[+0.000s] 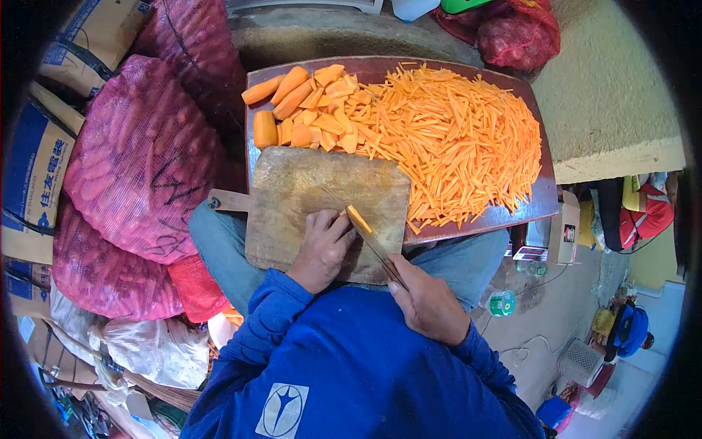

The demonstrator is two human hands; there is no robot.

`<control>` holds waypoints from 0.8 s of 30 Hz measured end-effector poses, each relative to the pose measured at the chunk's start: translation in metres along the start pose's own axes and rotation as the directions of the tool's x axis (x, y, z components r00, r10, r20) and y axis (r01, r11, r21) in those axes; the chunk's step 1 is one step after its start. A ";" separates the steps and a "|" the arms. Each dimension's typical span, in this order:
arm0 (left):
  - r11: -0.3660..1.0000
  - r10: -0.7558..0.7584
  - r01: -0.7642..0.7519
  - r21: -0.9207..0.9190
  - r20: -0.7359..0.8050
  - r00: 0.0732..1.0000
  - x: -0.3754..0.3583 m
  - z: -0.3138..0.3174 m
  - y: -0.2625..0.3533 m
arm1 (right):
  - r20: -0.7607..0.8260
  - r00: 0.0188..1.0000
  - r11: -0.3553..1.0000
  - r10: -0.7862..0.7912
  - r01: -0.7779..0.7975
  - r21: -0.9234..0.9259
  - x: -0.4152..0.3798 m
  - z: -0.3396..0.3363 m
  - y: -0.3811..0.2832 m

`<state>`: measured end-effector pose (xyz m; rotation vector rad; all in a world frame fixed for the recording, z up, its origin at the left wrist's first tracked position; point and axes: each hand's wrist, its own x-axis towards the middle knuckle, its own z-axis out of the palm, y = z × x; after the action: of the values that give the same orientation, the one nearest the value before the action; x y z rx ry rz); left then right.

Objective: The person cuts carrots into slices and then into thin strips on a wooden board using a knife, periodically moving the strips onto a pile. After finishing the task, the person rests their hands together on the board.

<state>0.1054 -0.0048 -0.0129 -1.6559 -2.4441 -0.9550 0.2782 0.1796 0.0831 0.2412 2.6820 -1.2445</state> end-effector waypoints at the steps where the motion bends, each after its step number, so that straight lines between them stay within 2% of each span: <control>1: 1.000 0.000 0.000 -0.007 -0.005 1.000 0.001 0.000 0.000 | 0.033 0.999 0.999 0.040 -0.039 -0.029 0.001 0.000 -0.001; 5: 1.000 -0.016 0.016 -0.008 0.032 0.999 -0.002 -0.001 0.000 | 0.022 1.000 1.000 -0.001 0.002 -0.007 0.032 0.013 0.008; 7: 1.000 -0.021 0.021 -0.024 -0.008 1.000 -0.001 0.000 0.000 | 0.023 0.998 0.998 -0.055 0.056 -0.023 0.046 0.016 0.007; 11: 0.999 -0.035 0.032 -0.043 -0.082 0.996 -0.002 0.005 -0.001 | 0.047 0.999 1.000 0.012 -0.014 0.028 0.038 0.002 -0.004; 14: 0.999 -0.046 0.045 -0.016 -0.043 0.998 -0.004 0.004 -0.001 | 0.024 0.999 0.999 -0.033 0.032 0.023 0.027 -0.001 -0.007; 17: 0.999 -0.031 0.030 -0.034 -0.039 0.999 -0.003 0.001 -0.002 | 0.045 0.998 0.998 0.040 -0.041 0.038 0.039 0.011 0.002; 19: 0.997 -0.044 0.042 -0.059 -0.038 0.998 -0.003 0.001 0.000 | 0.014 0.997 0.996 -0.077 0.076 0.036 0.055 0.018 0.008; 22: 0.995 -0.048 0.042 -0.091 -0.065 0.997 -0.005 0.005 -0.003 | -0.025 0.995 0.994 -0.097 0.098 0.042 0.050 0.013 0.006; 24: 0.993 -0.060 0.050 -0.108 -0.094 0.994 -0.011 0.007 -0.003 | 0.007 0.998 0.997 -0.061 0.061 0.045 0.034 0.004 -0.006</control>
<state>0.1095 -0.0107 -0.0239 -1.5387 -2.4263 -1.1621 0.2438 0.1753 0.0773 0.1604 2.6760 -1.3205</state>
